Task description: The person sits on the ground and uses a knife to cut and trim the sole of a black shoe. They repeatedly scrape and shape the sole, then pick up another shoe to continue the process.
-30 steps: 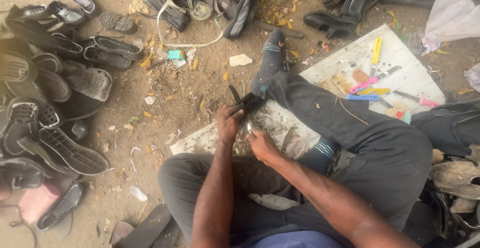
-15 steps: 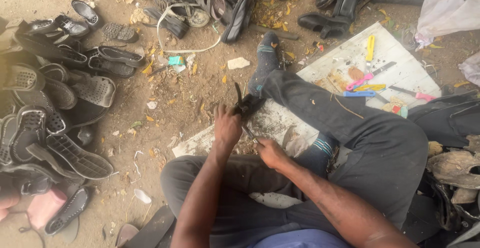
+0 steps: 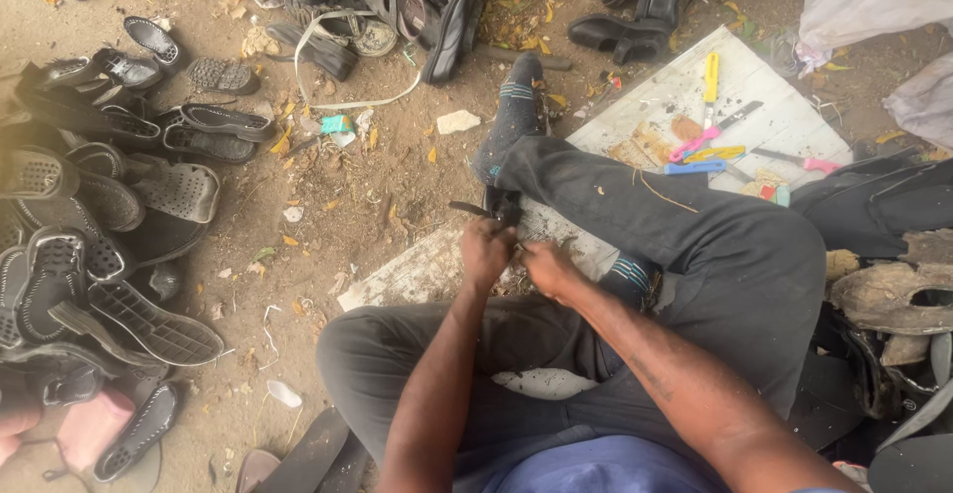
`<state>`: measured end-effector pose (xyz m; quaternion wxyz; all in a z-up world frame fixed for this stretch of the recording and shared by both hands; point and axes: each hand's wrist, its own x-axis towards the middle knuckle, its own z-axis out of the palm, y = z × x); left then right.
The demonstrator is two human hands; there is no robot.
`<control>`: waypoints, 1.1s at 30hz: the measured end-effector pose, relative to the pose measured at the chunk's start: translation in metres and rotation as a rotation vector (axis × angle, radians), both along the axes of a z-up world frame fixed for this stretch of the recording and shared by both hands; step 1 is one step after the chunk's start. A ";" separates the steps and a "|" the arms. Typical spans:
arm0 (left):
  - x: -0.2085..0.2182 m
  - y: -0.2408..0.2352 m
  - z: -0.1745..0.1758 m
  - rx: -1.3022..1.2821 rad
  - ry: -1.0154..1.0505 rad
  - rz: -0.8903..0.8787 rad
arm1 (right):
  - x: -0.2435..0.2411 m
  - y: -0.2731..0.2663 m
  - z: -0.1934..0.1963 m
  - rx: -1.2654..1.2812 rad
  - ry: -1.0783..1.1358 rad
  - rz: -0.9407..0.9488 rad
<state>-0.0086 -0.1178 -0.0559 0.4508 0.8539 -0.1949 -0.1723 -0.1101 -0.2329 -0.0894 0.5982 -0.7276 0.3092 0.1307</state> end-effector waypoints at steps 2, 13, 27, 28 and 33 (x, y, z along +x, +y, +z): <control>-0.001 0.006 0.005 -0.190 -0.092 0.029 | -0.019 0.016 0.000 -0.093 -0.239 -0.010; -0.019 0.004 -0.003 -0.576 0.472 0.240 | -0.032 0.044 0.052 -0.161 -0.071 -0.037; -0.019 -0.001 -0.011 -0.817 0.776 0.297 | -0.082 0.079 0.043 -0.450 -0.448 -0.112; -0.019 -0.008 -0.014 -0.886 0.795 0.308 | -0.085 0.079 0.032 -0.468 -0.486 -0.110; -0.015 -0.014 -0.019 -0.874 0.885 0.307 | -0.052 0.062 0.029 -0.057 -0.084 -0.196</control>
